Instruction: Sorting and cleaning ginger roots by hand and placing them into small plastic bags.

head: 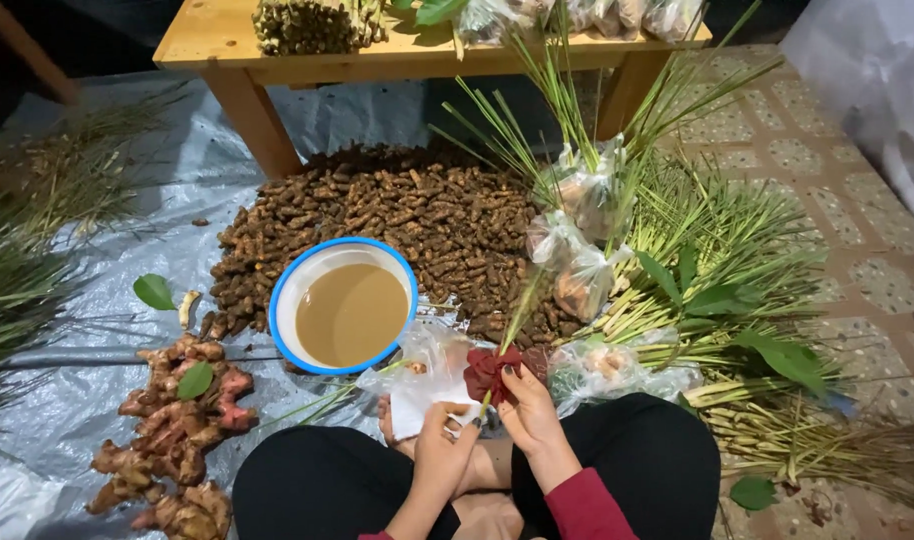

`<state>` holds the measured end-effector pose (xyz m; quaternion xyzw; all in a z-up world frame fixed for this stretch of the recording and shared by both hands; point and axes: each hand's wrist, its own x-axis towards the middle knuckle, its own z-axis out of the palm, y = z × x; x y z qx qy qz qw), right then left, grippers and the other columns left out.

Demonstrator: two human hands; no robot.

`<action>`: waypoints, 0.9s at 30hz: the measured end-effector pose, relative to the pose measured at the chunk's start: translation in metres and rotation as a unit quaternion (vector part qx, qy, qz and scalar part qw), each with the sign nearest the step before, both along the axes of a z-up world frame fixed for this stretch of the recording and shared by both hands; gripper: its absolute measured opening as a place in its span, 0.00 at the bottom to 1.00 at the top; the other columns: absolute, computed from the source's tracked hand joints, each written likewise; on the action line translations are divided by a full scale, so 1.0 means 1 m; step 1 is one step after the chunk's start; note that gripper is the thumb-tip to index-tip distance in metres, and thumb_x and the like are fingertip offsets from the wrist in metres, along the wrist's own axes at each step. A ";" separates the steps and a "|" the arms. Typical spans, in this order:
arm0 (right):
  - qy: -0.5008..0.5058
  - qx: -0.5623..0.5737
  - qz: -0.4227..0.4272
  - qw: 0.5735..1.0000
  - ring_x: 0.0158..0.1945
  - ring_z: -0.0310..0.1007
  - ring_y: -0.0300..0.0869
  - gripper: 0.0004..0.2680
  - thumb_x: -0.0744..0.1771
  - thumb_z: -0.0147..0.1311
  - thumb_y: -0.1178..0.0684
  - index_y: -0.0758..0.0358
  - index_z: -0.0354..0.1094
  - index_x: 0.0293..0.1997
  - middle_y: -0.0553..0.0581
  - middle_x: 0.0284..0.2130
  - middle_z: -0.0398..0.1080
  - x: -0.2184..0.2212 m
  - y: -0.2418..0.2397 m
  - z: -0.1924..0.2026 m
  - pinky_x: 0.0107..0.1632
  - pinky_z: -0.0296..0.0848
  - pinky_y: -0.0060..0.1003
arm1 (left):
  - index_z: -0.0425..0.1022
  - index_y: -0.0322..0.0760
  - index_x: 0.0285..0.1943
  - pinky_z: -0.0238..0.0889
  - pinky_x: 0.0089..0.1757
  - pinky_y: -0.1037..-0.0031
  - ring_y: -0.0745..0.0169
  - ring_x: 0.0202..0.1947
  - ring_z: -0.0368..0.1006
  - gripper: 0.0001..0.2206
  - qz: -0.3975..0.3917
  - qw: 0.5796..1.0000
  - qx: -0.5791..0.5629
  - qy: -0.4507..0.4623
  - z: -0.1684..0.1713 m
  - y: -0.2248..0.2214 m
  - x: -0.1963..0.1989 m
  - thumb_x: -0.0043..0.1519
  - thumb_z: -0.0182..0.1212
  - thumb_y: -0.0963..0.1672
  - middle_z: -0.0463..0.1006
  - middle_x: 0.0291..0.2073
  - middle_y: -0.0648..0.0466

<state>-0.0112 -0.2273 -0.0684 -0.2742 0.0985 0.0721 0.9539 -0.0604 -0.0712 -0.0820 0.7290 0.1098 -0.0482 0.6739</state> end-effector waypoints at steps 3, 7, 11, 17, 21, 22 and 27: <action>-0.004 -0.100 0.032 0.995 0.44 0.76 0.52 0.12 0.69 0.45 0.62 0.76 0.64 0.58 0.74 0.50 0.73 -0.002 -0.003 0.006 0.46 0.74 0.42 | 0.75 0.38 0.49 0.61 0.37 0.82 0.70 0.35 0.65 0.16 0.033 0.996 0.051 -0.062 -0.005 0.002 0.013 0.51 0.65 0.39 0.74 0.42 0.59; -0.031 -0.176 0.028 0.984 0.41 0.76 0.45 0.13 0.67 0.50 0.64 0.76 0.66 0.59 0.66 0.45 0.75 -0.003 0.001 0.001 0.43 0.75 0.35 | 0.79 0.37 0.48 0.62 0.37 0.82 0.69 0.32 0.65 0.13 0.034 0.991 0.073 -0.106 0.029 0.009 0.031 0.54 0.65 0.40 0.75 0.41 0.57; -0.044 -0.276 0.062 0.958 0.39 0.74 0.43 0.13 0.66 0.52 0.65 0.76 0.69 0.57 0.63 0.41 0.77 -0.004 0.008 0.017 0.42 0.72 0.32 | 0.78 0.34 0.51 0.63 0.34 0.82 0.71 0.28 0.64 0.15 0.018 0.989 0.077 -0.124 0.036 0.012 0.052 0.55 0.66 0.42 0.75 0.47 0.57; -0.030 -0.353 0.116 0.928 0.41 0.77 0.43 0.14 0.66 0.54 0.64 0.72 0.69 0.58 0.62 0.42 0.78 -0.004 0.006 0.034 0.45 0.75 0.33 | 0.81 0.29 0.39 0.61 0.32 0.81 0.69 0.28 0.65 0.09 0.034 0.989 0.056 -0.129 0.046 0.015 0.065 0.56 0.68 0.43 0.77 0.38 0.56; -0.065 -0.362 0.150 0.918 0.46 0.77 0.43 0.17 0.65 0.53 0.63 0.71 0.66 0.62 0.60 0.47 0.77 -0.004 -0.001 0.026 0.49 0.75 0.32 | 0.76 0.30 0.38 0.61 0.33 0.80 0.70 0.27 0.65 0.07 0.065 0.993 0.004 -0.098 0.058 0.021 0.065 0.61 0.63 0.43 0.75 0.26 0.56; -0.065 -0.362 0.150 0.918 0.46 0.77 0.43 0.17 0.65 0.53 0.63 0.71 0.66 0.62 0.60 0.47 0.77 -0.004 -0.002 0.027 0.49 0.75 0.32 | 0.76 0.30 0.38 0.61 0.33 0.80 0.70 0.27 0.65 0.07 0.065 0.993 0.004 -0.098 0.065 0.023 0.065 0.61 0.63 0.43 0.75 0.26 0.56; -0.057 -0.395 0.172 0.901 0.42 0.79 0.44 0.14 0.65 0.51 0.66 0.70 0.69 0.57 0.60 0.44 0.78 -0.005 -0.004 0.039 0.45 0.79 0.35 | 0.74 0.26 0.49 0.64 0.34 0.82 0.70 0.28 0.69 0.08 0.050 0.978 -0.197 -0.046 0.070 0.031 0.067 0.63 0.58 0.38 0.85 0.38 0.45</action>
